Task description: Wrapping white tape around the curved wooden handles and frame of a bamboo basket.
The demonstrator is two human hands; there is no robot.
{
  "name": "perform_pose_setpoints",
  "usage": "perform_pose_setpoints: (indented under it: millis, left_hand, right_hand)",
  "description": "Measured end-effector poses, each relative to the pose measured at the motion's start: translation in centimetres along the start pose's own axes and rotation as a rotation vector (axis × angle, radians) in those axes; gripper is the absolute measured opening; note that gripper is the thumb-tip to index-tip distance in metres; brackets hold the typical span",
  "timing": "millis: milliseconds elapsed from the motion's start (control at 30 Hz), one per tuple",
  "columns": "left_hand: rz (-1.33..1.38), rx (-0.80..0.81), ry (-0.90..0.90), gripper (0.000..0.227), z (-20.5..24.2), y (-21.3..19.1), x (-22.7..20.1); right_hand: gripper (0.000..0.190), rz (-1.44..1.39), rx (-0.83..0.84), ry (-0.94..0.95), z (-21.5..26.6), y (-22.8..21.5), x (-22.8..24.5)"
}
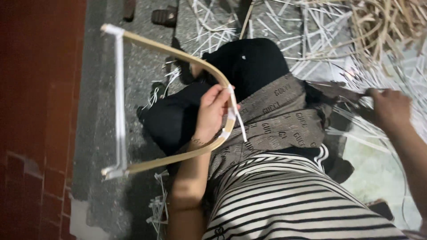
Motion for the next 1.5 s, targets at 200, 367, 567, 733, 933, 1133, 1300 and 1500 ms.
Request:
perform_pose_setpoints:
  millis: [200,367,567,733,933,1133,1300,1500]
  left_hand:
    - [-0.05,0.039,0.049,0.018,-0.1,0.9,0.1]
    - [-0.006,0.026,0.076,0.016,-0.2,1.4,1.2]
    - [0.052,0.012,0.1,0.013,-0.6,1.4,3.1]
    - [0.116,0.003,0.02,0.016,-0.5,1.5,4.1]
    - [0.026,-0.159,0.168,0.014,-2.0,-1.9,5.4]
    - [-0.209,-0.305,0.174,0.016,-1.6,-3.0,4.5]
    - [-0.382,-0.305,0.341,0.014,-0.4,-3.1,4.4]
    - [-0.683,-0.291,0.59,0.016,2.2,-2.3,-1.1]
  right_hand:
    - [0.059,-0.09,-0.339,-0.289,4.2,-9.5,5.4]
    - [0.077,-0.38,-0.375,-0.586,8.3,-15.1,15.3]
    - [0.069,-0.501,-0.44,-0.578,8.5,-17.2,19.8]
    - [0.063,-0.543,-0.279,-0.422,6.3,-15.5,19.0]
    - [0.05,-0.401,-0.256,-0.181,-1.5,-4.4,10.6]
    - [0.051,-0.639,-0.115,-0.207,-1.2,-9.0,14.0]
    - [0.068,-1.483,-0.051,-0.469,5.5,-22.4,22.0]
    - [0.061,-1.596,0.023,-0.319,3.9,-21.5,23.0]
Point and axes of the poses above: each hand's wrist, its own z-axis away from the middle knuckle, its own y-axis out of the palm, x = y × z, the point moved 5 cm from there along -z, towards the middle knuckle, and after that the axes turned 3 degrees about y, right-handed, at the moved point
